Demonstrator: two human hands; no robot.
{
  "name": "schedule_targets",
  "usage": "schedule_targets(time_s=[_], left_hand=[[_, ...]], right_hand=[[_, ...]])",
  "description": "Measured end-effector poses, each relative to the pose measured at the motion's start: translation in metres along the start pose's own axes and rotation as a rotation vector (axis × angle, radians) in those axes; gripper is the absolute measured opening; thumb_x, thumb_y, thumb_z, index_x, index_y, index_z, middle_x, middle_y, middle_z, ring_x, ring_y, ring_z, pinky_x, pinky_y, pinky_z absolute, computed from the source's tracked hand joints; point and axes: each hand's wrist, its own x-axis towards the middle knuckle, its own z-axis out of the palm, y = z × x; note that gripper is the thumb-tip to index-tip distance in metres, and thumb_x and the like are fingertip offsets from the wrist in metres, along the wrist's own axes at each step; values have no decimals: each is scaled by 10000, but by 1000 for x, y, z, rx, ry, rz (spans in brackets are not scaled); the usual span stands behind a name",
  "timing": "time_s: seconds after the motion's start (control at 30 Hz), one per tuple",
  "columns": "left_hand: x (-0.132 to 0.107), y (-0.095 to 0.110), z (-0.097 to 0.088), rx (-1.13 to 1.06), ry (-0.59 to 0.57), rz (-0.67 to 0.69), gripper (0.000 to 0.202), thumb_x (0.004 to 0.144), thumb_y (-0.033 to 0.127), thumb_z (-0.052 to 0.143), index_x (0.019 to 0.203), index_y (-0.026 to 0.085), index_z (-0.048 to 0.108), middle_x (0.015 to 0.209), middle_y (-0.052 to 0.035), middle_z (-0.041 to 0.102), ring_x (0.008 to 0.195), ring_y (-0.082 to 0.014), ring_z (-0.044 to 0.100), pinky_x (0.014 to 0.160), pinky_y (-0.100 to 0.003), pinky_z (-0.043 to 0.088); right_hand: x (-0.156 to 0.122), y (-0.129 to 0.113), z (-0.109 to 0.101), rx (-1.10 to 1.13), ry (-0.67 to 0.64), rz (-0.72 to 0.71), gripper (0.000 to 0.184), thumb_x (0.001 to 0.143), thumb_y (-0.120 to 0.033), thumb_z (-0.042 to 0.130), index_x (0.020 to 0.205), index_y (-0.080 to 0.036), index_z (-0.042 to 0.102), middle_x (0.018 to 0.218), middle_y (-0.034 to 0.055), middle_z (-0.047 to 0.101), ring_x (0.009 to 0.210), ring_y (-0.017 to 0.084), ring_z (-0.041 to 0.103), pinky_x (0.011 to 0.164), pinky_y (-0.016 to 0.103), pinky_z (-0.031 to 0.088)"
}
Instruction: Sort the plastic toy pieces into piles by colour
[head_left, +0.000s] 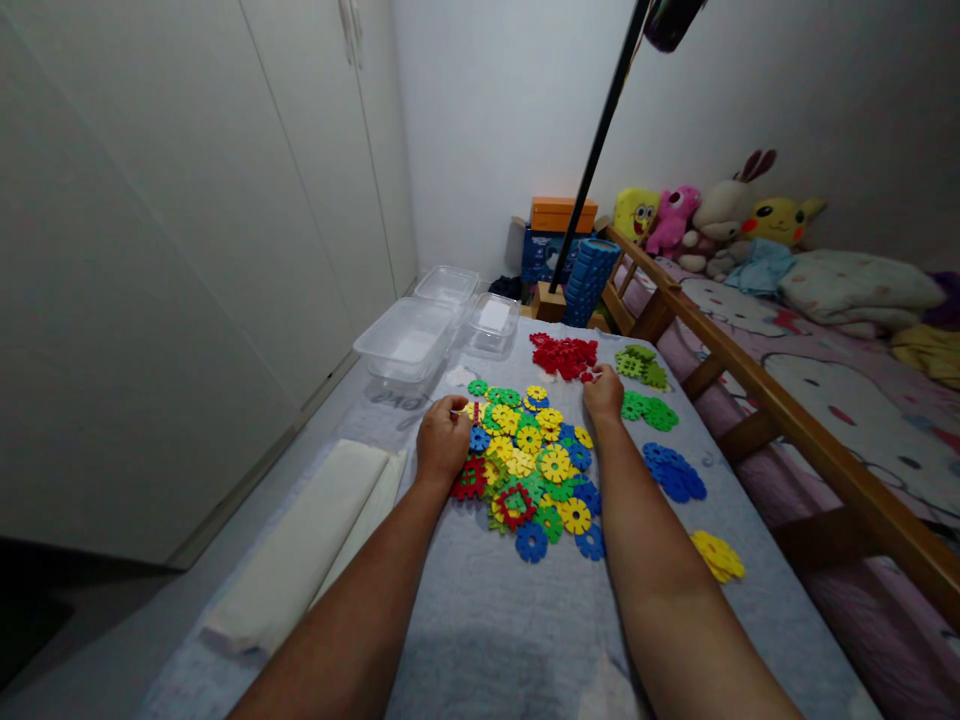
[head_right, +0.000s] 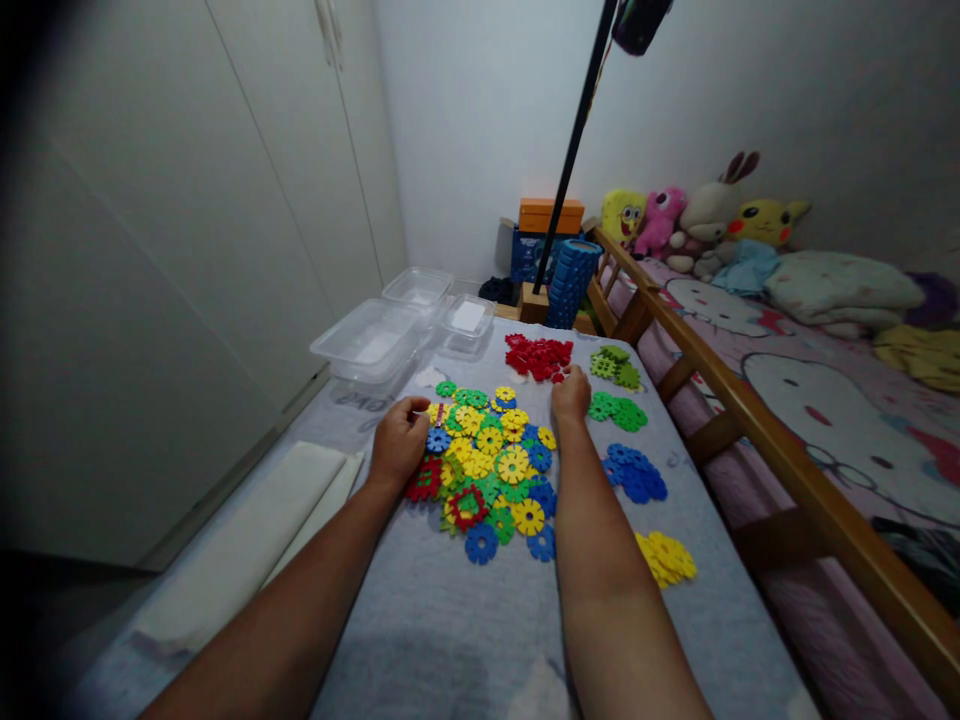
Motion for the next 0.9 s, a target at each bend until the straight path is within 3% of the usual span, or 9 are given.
schedule_targets(time_s=[0.13,0.27,0.53,0.7,0.9], left_hand=[[0,-2,1,-5,3,3,288,809,237,505,1011,174,701,965,-79,723,901,-225,674,905,-370,525],[0,-2,1,-6,-3,2,280,809,234,508,1005,169,698,971,-82,726,891,-224,674,913,-377,522],[0,-2,1,-4,-6,10,273,812,233,510,1006,180,694,983,-78,731,904,-224,678,910,-371,523],[0,-3,1,-11,3,6,275,805,225,509,1002,183,696,976,-75,730,894,-219,678,893,-361,529],[0,-2,1,-17,9,7,281,805,235,512,1005,180,701,966,-74,727,886,-219,675,899,-366,528]], right_hand=[[-3,-5,-5,-43,-48,25,371,768,-97,512,1095,-149,679,963,116,722,862,231,623,810,300,442],[-3,-6,-7,-65,-89,9,354,778,-73,490,1033,-149,724,1048,143,743,953,247,648,866,306,446],[-2,-4,-2,-57,-114,-3,474,752,-89,522,1158,-187,746,1113,125,755,1047,257,662,962,334,462],[-2,-5,-2,-63,-64,-26,508,751,-88,490,1193,-144,733,1175,164,729,1083,270,651,1000,369,458],[-4,-8,-5,-7,-139,-17,531,744,-80,505,1218,-188,719,1140,120,753,1080,265,658,989,370,471]])
